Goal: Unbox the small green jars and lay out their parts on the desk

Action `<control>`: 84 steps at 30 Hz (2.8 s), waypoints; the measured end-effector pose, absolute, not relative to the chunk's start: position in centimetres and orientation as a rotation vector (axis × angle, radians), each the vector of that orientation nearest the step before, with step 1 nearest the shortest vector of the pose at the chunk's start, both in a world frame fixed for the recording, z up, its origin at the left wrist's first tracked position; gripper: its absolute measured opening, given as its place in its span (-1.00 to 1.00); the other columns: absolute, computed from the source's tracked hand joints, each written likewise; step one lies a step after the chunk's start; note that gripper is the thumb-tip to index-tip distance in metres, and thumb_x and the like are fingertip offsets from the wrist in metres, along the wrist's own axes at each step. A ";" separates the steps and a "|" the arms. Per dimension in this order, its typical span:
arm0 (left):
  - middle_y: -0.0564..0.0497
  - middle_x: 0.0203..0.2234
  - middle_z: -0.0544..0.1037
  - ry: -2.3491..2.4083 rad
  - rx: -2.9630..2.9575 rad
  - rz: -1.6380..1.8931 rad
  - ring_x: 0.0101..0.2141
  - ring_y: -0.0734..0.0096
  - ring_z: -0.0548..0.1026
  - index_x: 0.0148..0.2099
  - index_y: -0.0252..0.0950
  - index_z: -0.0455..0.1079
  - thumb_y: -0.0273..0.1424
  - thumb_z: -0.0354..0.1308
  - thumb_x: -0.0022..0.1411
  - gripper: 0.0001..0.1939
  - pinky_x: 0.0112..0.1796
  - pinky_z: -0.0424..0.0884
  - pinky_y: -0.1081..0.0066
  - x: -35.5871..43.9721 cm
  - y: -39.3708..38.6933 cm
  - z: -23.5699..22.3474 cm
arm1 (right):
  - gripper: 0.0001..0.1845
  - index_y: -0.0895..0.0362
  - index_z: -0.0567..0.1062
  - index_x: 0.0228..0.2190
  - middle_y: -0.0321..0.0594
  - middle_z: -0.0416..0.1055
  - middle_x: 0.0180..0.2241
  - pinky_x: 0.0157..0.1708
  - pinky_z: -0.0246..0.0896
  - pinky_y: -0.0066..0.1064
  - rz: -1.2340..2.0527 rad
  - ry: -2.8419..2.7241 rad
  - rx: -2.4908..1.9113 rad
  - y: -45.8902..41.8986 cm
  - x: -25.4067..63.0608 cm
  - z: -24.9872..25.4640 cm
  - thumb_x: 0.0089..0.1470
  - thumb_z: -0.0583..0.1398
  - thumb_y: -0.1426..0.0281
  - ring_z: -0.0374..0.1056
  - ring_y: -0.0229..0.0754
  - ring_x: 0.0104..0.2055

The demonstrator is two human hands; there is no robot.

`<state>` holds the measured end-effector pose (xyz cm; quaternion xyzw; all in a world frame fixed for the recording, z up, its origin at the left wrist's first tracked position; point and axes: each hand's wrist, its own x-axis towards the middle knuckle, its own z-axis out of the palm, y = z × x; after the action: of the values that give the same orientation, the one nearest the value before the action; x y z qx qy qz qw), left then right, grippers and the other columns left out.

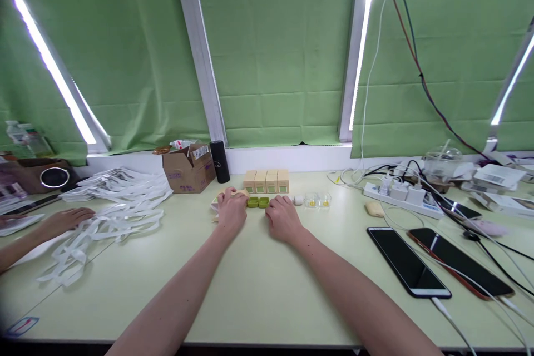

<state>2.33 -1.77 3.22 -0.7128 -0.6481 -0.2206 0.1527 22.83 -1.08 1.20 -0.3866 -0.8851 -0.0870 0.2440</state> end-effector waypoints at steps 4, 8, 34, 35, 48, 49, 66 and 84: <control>-0.20 -0.16 0.67 -1.840 -2.045 -0.671 0.16 -0.09 0.26 -0.20 -0.27 0.60 -0.64 -0.03 0.24 -0.63 0.07 0.09 0.02 2.7 -2.6 4.0 | -0.77 0.10 0.58 -0.21 -0.16 0.53 -0.23 -0.31 0.11 -0.33 -0.016 -2.507 -1.150 -3.0 23.3 1.2 0.28 0.11 0.42 0.41 -0.14 -0.25; -0.22 -0.18 0.65 -1.903 -2.086 -0.616 0.10 -0.05 0.36 -0.16 -0.26 0.59 -0.53 -0.02 0.33 -0.67 0.04 0.20 0.07 3.8 -3.3 5.3 | -0.77 0.06 0.57 -0.13 -0.17 0.52 -0.19 -0.28 0.13 -0.37 0.067 -2.523 -1.112 -4.9 24.2 1.3 0.30 0.12 0.40 0.44 -0.14 -0.17; -0.13 -0.27 0.65 -2.013 -2.399 -0.464 -0.22 0.05 0.60 -0.09 -0.20 0.47 -0.36 -0.01 0.39 -0.77 -0.22 0.37 0.25 5.6 -5.3 3.0 | -0.53 0.10 0.45 0.14 0.09 0.40 0.07 0.09 0.00 -0.12 -0.363 -2.223 -1.593 8.0 26.6 4.9 0.19 0.20 0.45 0.18 0.13 0.15; -0.13 -0.27 0.65 -2.013 -2.398 -0.465 -0.22 0.05 0.60 -0.09 -0.21 0.48 -0.36 -0.01 0.39 -0.77 -0.22 0.37 0.25 5.7 -5.3 3.0 | -0.53 0.09 0.46 0.13 0.09 0.40 0.08 0.10 0.01 -0.11 -0.361 -2.229 -1.602 8.2 26.3 4.9 0.18 0.21 0.45 0.18 0.14 0.15; -0.14 -0.30 0.65 -1.906 -2.481 -0.450 -0.24 0.05 0.59 -0.06 -0.18 0.51 -0.35 -0.04 0.40 -0.72 -0.18 0.37 0.21 6.8 -5.8 3.1 | -0.63 0.16 0.42 0.00 0.04 0.52 -0.04 -0.04 0.17 -0.25 -0.183 -2.256 -1.671 10.1 24.6 5.0 0.14 0.21 0.57 0.40 0.02 0.02; -0.13 -0.31 0.64 -1.902 -2.485 -0.444 -0.25 0.06 0.59 -0.05 -0.18 0.51 -0.34 -0.04 0.40 -0.72 -0.18 0.37 0.21 6.8 -5.9 3.1 | -0.61 0.15 0.41 0.00 0.03 0.53 -0.06 -0.05 0.17 -0.25 -0.165 -2.248 -1.678 10.2 24.5 5.0 0.12 0.22 0.58 0.41 0.02 0.01; 0.00 -0.40 0.60 -1.922 -2.345 -1.233 -0.35 0.26 0.54 -0.05 -0.23 0.45 -0.44 0.03 0.34 -0.79 -0.23 0.39 0.30 5.9 -5.5 3.8 | -0.63 0.03 0.21 0.04 -0.15 0.44 -0.03 -0.23 0.34 -0.33 0.316 -1.874 -1.266 6.0 28.3 7.2 0.22 0.15 0.32 0.45 -0.17 -0.19; -0.13 0.08 0.43 -1.830 -2.858 -1.726 0.03 0.30 0.44 0.16 -0.21 0.22 -0.66 0.11 0.06 -0.40 0.07 0.42 0.27 6.8 -6.7 2.7 | -0.41 0.01 0.21 0.16 -0.05 0.32 0.14 -0.11 0.40 -0.22 0.496 -2.037 -0.983 -5.3 28.7 -0.4 0.13 0.24 0.33 0.41 -0.09 -0.05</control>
<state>6.76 -6.71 2.70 -0.7093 -0.4543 -0.4284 -0.3269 28.68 -5.27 -0.41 -0.3890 -0.8057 0.1961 0.4014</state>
